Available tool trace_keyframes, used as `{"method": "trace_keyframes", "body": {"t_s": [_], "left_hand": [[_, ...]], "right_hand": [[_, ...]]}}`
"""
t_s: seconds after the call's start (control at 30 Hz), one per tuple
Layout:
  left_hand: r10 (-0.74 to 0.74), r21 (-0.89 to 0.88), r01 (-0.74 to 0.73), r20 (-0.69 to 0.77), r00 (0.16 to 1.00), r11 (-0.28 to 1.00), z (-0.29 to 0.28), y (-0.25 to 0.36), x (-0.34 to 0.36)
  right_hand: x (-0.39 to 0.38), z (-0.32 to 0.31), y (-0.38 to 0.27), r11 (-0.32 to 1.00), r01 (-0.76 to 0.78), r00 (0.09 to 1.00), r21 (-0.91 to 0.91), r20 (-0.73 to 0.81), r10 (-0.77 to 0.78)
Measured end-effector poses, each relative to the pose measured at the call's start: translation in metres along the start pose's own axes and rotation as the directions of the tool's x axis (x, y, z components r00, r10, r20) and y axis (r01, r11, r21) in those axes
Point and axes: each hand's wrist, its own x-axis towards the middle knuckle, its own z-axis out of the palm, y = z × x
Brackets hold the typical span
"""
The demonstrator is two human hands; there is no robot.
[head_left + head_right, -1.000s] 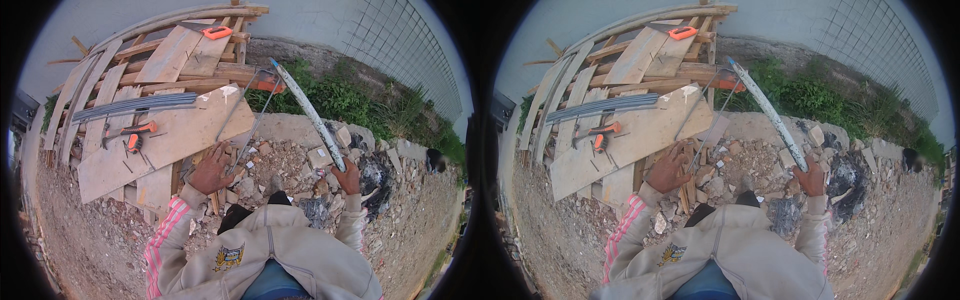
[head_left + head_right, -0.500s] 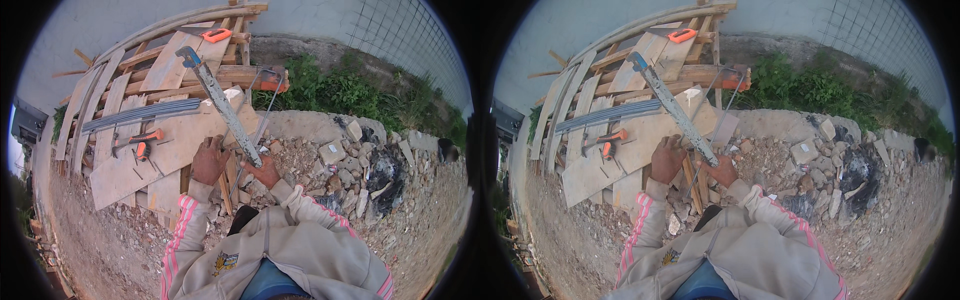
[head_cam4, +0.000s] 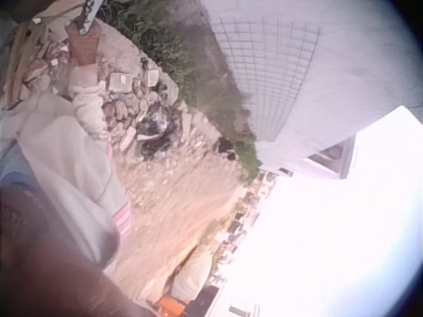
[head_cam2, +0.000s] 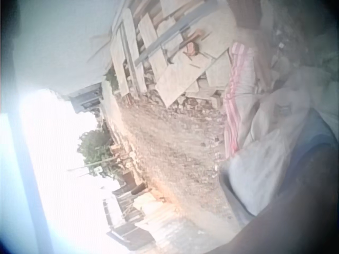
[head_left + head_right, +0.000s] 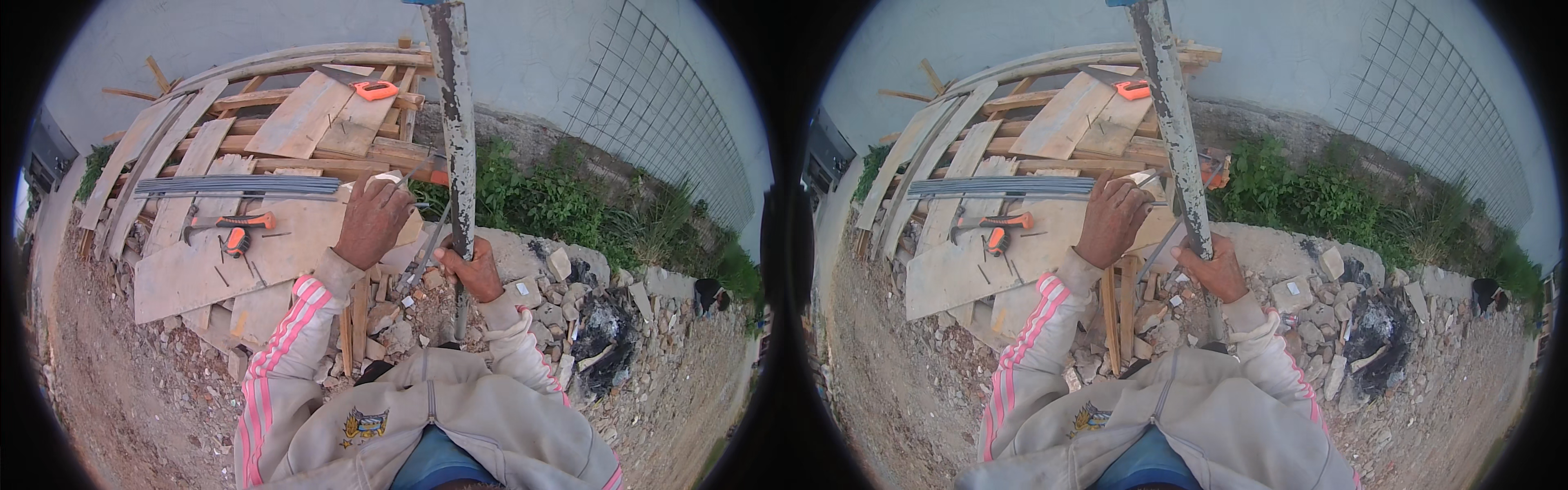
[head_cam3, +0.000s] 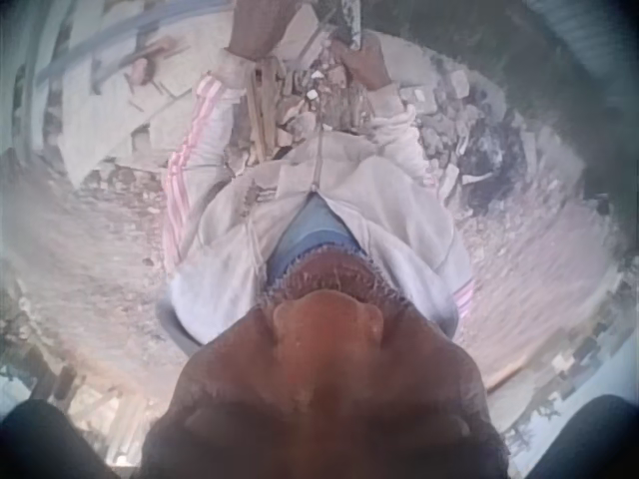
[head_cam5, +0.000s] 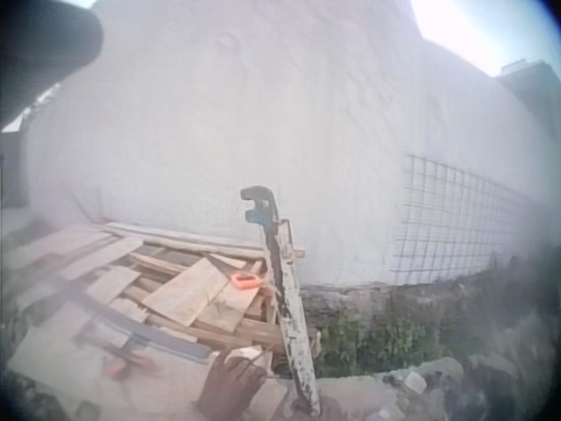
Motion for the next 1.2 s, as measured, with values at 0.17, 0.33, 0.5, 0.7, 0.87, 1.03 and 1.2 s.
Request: {"method": "trace_keyframes", "body": {"t_s": [0.17, 0.33, 0.5, 0.7, 0.87, 1.03, 1.2], "left_hand": [[-0.1, -0.445, 0.068, -0.047, 0.994, 0.893, 0.011, -0.007, 0.086], [-0.137, -0.553, 0.098, -0.03, 0.99, 0.828, 0.027, -0.005, 0.139], [-0.242, -0.568, 0.2, 0.002, 0.97, 0.799, 0.035, 0.016, 0.163], [-0.244, -0.619, 0.2, 0.015, 0.97, 0.759, 0.051, 0.033, 0.174], [-0.291, -0.59, 0.234, -0.003, 0.957, 0.773, 0.051, 0.042, 0.18], [-0.237, -0.513, 0.191, -0.025, 0.971, 0.837, 0.05, 0.024, 0.185], [-0.433, -0.773, 0.318, 0.062, 0.899, 0.549, 0.064, 0.072, 0.158]], "right_hand": [[0.018, -0.032, -0.075, 0.893, 0.377, 0.882, -0.245, -0.2, -0.427], [0.05, -0.067, -0.131, 0.791, 0.56, 0.78, -0.245, -0.164, -0.603], [0.087, -0.102, -0.167, 0.769, 0.54, 0.81, -0.342, -0.035, -0.585], [0.112, -0.113, -0.189, 0.792, 0.567, 0.823, -0.228, 0.201, -0.532], [0.121, -0.13, -0.199, 0.883, 0.454, 0.859, -0.119, 0.323, -0.398], [0.126, -0.154, -0.205, 0.917, 0.379, 0.894, -0.125, 0.306, -0.327], [0.084, -0.206, -0.197, 0.975, 0.215, 0.938, -0.058, 0.289, -0.19]]}}
